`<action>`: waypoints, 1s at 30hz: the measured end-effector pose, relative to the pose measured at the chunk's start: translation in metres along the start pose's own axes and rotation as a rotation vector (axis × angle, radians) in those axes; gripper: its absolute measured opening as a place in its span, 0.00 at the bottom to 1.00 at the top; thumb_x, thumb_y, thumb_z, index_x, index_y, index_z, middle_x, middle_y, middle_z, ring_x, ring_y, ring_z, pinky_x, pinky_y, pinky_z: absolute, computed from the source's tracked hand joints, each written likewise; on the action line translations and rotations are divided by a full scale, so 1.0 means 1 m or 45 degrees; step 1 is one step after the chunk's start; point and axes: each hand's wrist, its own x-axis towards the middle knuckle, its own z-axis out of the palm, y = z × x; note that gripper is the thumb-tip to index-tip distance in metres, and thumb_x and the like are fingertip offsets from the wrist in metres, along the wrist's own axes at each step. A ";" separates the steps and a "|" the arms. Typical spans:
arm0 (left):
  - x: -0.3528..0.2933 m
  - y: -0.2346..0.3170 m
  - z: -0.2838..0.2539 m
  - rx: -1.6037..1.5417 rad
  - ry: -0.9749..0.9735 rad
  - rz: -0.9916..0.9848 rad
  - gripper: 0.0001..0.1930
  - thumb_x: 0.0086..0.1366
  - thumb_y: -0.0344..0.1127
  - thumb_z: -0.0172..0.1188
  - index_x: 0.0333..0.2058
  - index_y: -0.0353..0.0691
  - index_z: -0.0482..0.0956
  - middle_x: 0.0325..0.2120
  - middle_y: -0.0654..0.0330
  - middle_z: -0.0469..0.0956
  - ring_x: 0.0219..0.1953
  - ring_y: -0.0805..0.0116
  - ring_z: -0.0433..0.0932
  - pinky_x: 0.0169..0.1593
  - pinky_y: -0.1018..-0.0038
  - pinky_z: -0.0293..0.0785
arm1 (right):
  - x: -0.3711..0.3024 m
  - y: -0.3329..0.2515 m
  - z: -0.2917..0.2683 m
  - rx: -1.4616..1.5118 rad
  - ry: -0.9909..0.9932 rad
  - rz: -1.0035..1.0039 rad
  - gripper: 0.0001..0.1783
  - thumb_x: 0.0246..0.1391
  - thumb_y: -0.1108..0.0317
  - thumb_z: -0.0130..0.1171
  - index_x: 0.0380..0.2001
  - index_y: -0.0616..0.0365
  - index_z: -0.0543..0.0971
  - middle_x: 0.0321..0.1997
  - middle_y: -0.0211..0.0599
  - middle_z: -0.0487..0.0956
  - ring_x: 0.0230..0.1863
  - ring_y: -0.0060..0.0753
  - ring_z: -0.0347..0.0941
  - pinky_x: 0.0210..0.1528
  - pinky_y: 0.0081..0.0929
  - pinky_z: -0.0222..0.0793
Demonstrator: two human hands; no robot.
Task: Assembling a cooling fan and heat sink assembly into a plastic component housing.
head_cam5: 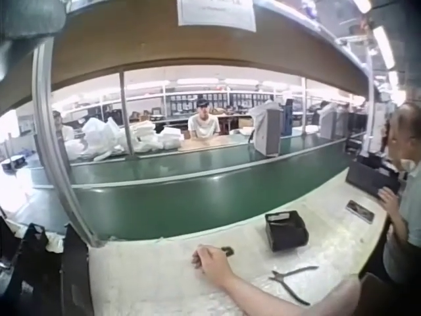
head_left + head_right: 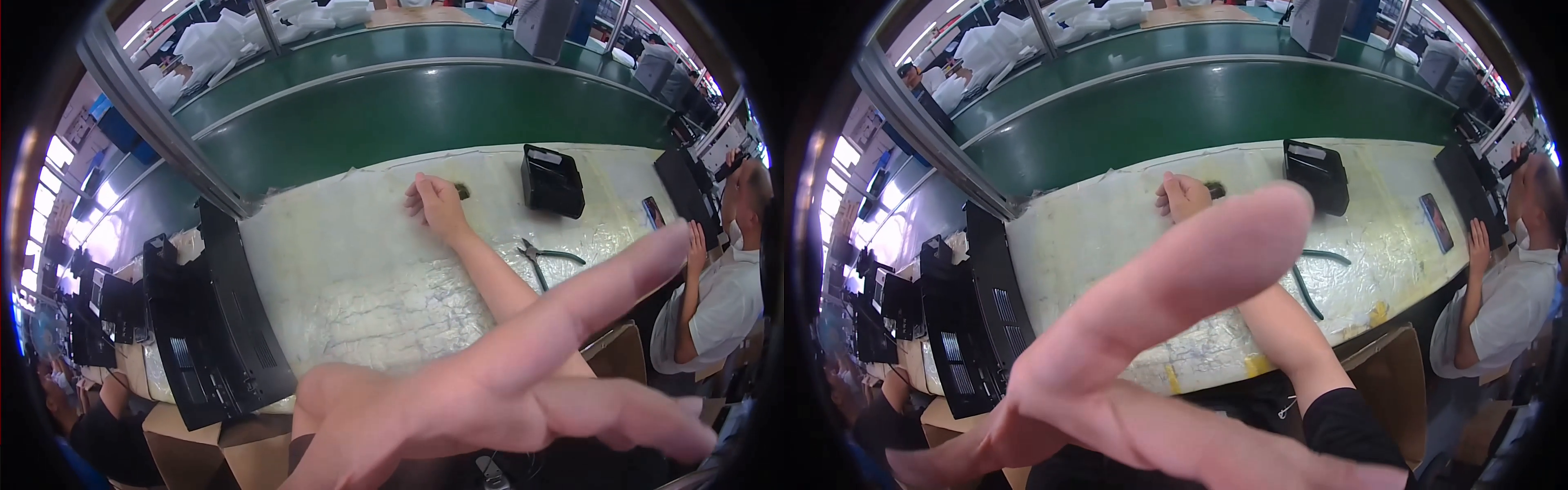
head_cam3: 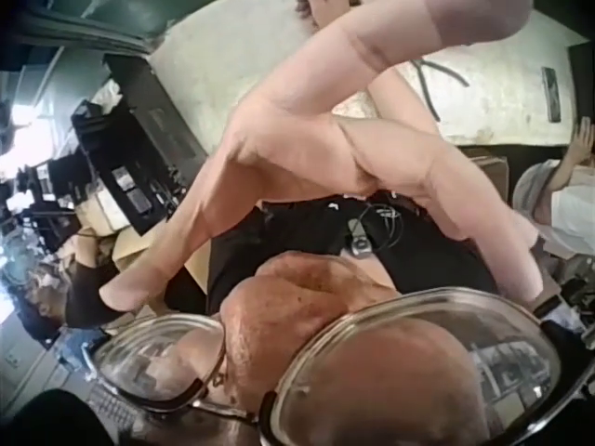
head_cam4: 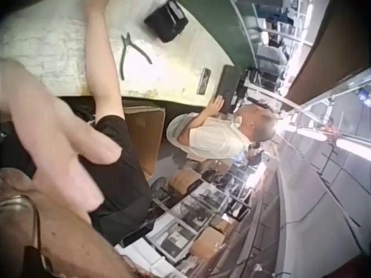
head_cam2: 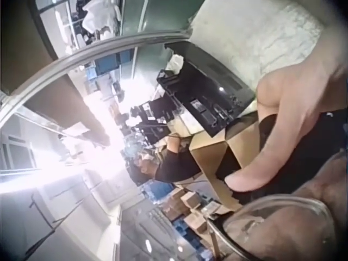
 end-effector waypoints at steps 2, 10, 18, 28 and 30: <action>0.001 0.012 -0.001 0.047 0.050 -0.066 0.61 0.54 0.68 0.55 0.64 0.28 0.29 0.45 0.33 0.72 0.53 0.37 0.68 0.62 0.54 0.54 | -0.001 0.002 -0.002 -0.052 -0.007 -0.014 0.22 0.64 0.52 0.43 0.27 0.58 0.76 0.24 0.30 0.76 0.22 0.18 0.71 0.20 0.16 0.62; 0.031 -0.011 -0.014 0.196 0.286 -0.336 0.60 0.55 0.63 0.57 0.63 0.26 0.27 0.46 0.33 0.72 0.52 0.40 0.70 0.57 0.59 0.60 | 0.001 0.001 -0.002 -0.124 -0.054 -0.045 0.22 0.63 0.52 0.44 0.27 0.58 0.76 0.24 0.29 0.77 0.23 0.18 0.72 0.21 0.18 0.64; 0.035 -0.020 -0.013 0.377 0.456 -0.617 0.59 0.57 0.59 0.59 0.62 0.24 0.26 0.46 0.34 0.72 0.51 0.43 0.72 0.53 0.63 0.66 | 0.003 0.006 -0.012 -0.146 -0.044 -0.060 0.22 0.63 0.52 0.44 0.27 0.58 0.76 0.24 0.29 0.77 0.23 0.18 0.72 0.23 0.17 0.65; 0.063 -0.019 0.003 0.748 0.527 -0.940 0.59 0.59 0.53 0.62 0.61 0.21 0.24 0.47 0.34 0.72 0.49 0.46 0.74 0.47 0.68 0.73 | 0.002 0.012 -0.019 -0.264 0.000 -0.330 0.21 0.63 0.55 0.45 0.27 0.60 0.76 0.24 0.30 0.77 0.23 0.18 0.71 0.24 0.18 0.66; 0.025 0.026 0.005 0.892 0.612 -1.014 0.59 0.59 0.52 0.62 0.61 0.21 0.24 0.47 0.34 0.72 0.48 0.47 0.75 0.46 0.69 0.75 | 0.004 0.017 0.017 -0.275 -0.056 -0.494 0.20 0.63 0.57 0.45 0.26 0.61 0.76 0.24 0.31 0.77 0.23 0.18 0.71 0.25 0.19 0.67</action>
